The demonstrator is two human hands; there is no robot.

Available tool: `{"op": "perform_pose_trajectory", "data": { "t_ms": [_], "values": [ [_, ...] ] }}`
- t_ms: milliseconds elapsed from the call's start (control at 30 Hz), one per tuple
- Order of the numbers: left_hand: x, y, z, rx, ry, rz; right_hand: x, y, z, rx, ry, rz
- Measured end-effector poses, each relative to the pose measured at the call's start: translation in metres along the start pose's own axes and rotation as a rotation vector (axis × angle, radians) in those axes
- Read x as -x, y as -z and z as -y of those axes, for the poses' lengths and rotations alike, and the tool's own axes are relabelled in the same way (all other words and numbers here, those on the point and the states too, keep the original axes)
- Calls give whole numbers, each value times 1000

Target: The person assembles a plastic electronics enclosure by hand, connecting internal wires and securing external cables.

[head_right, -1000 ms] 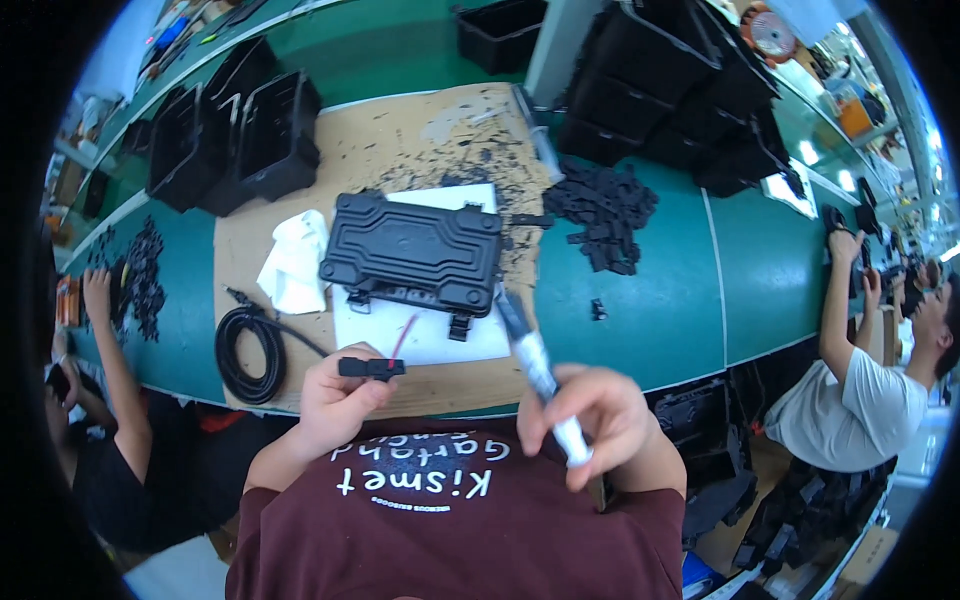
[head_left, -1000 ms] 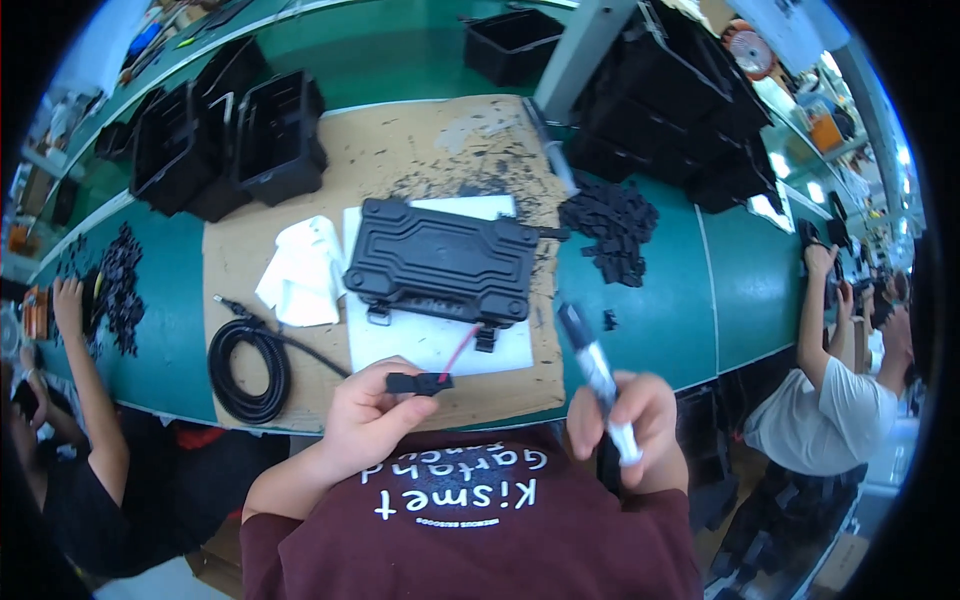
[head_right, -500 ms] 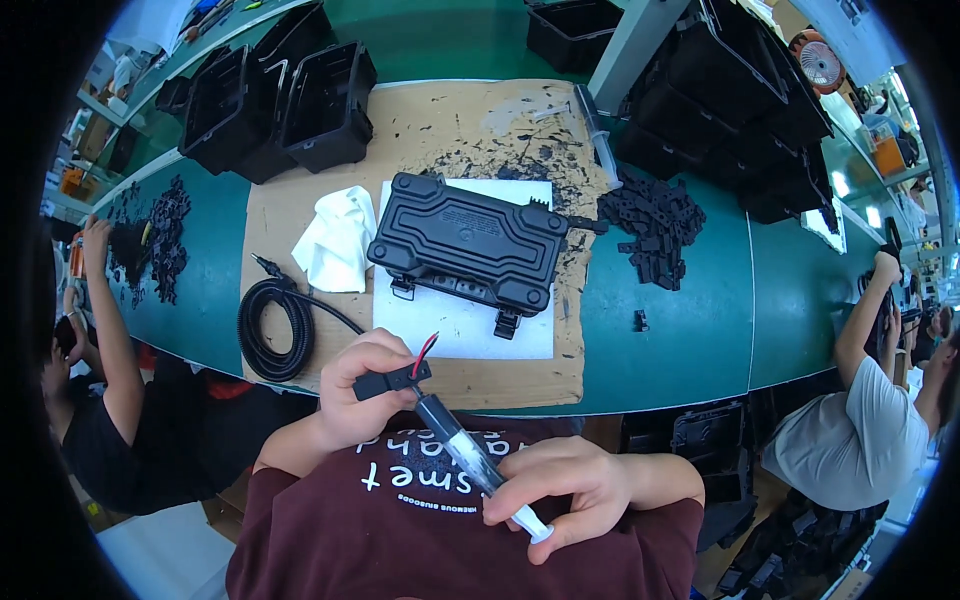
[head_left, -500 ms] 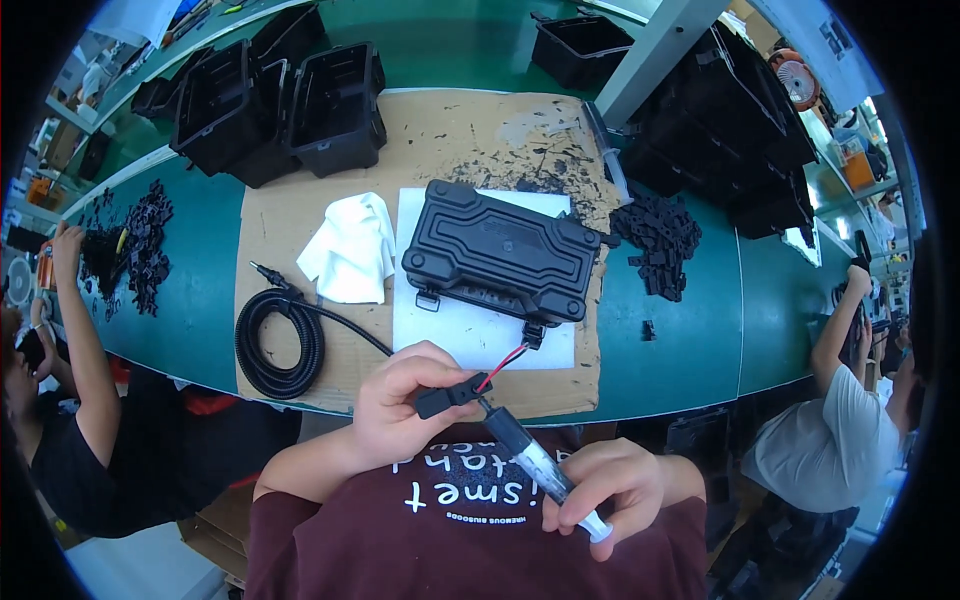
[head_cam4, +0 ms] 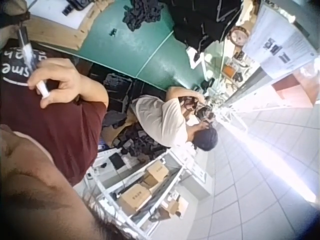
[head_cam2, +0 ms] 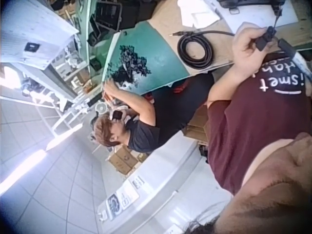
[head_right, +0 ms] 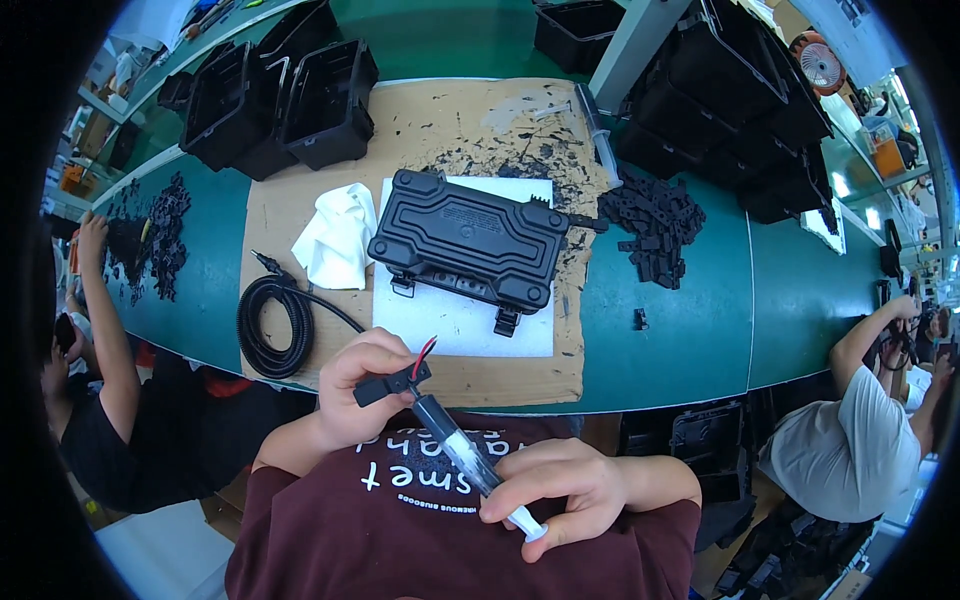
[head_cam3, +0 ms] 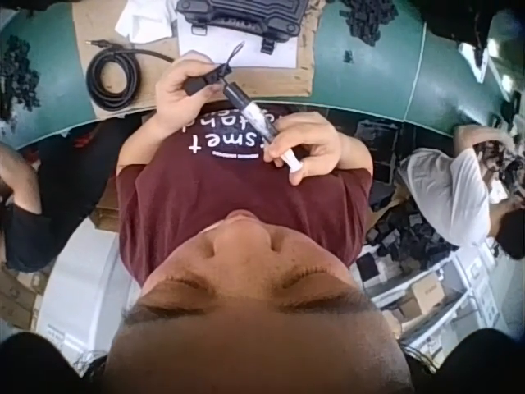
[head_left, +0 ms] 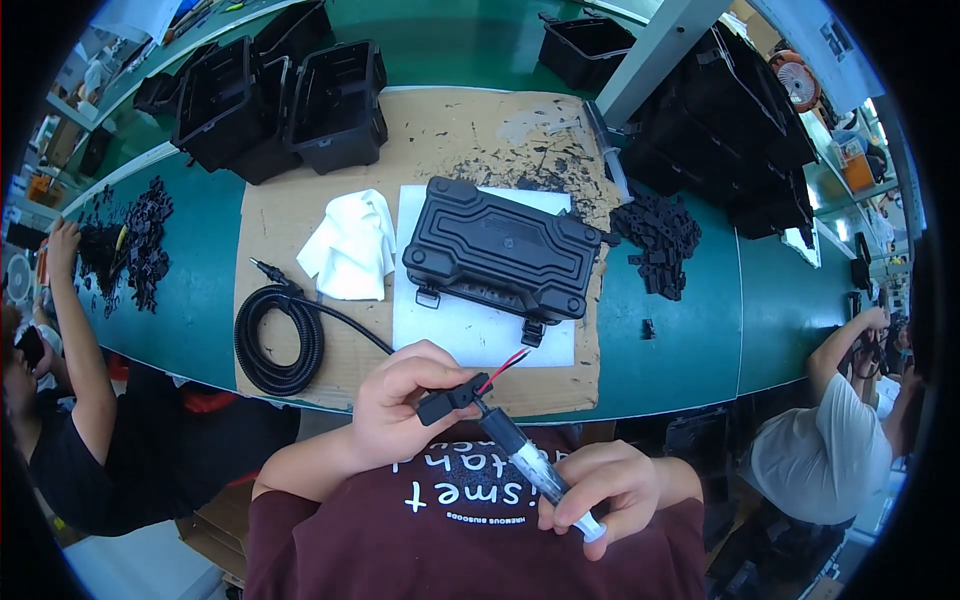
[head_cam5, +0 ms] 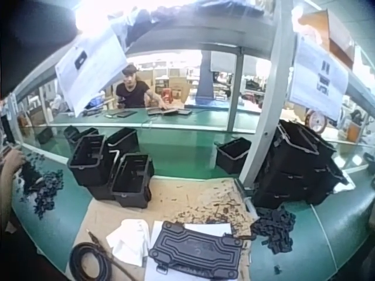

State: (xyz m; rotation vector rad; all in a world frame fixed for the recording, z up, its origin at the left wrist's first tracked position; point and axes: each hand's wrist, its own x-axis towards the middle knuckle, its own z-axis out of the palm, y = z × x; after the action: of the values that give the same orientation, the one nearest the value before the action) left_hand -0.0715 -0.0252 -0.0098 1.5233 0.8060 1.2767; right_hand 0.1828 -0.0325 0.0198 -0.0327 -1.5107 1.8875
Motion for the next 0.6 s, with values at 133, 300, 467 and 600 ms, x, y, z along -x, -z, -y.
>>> {"op": "perform_pose_trajectory", "data": {
  "t_ms": [133, 300, 467, 600],
  "values": [
    [1, 1, 1, -32, -11, 36, 1, 0, 0, -11, 7, -24],
    [11, -3, 8, 258, 112, -58, 1, 0, 0, -38, 12, -43],
    [13, 0, 8, 189, 119, -32, 2, 1, 0, -80, 8, -41],
    [16, 1, 11, 172, 135, -21, 2, 1, 0, -110, 1, -49]
  ]
}}
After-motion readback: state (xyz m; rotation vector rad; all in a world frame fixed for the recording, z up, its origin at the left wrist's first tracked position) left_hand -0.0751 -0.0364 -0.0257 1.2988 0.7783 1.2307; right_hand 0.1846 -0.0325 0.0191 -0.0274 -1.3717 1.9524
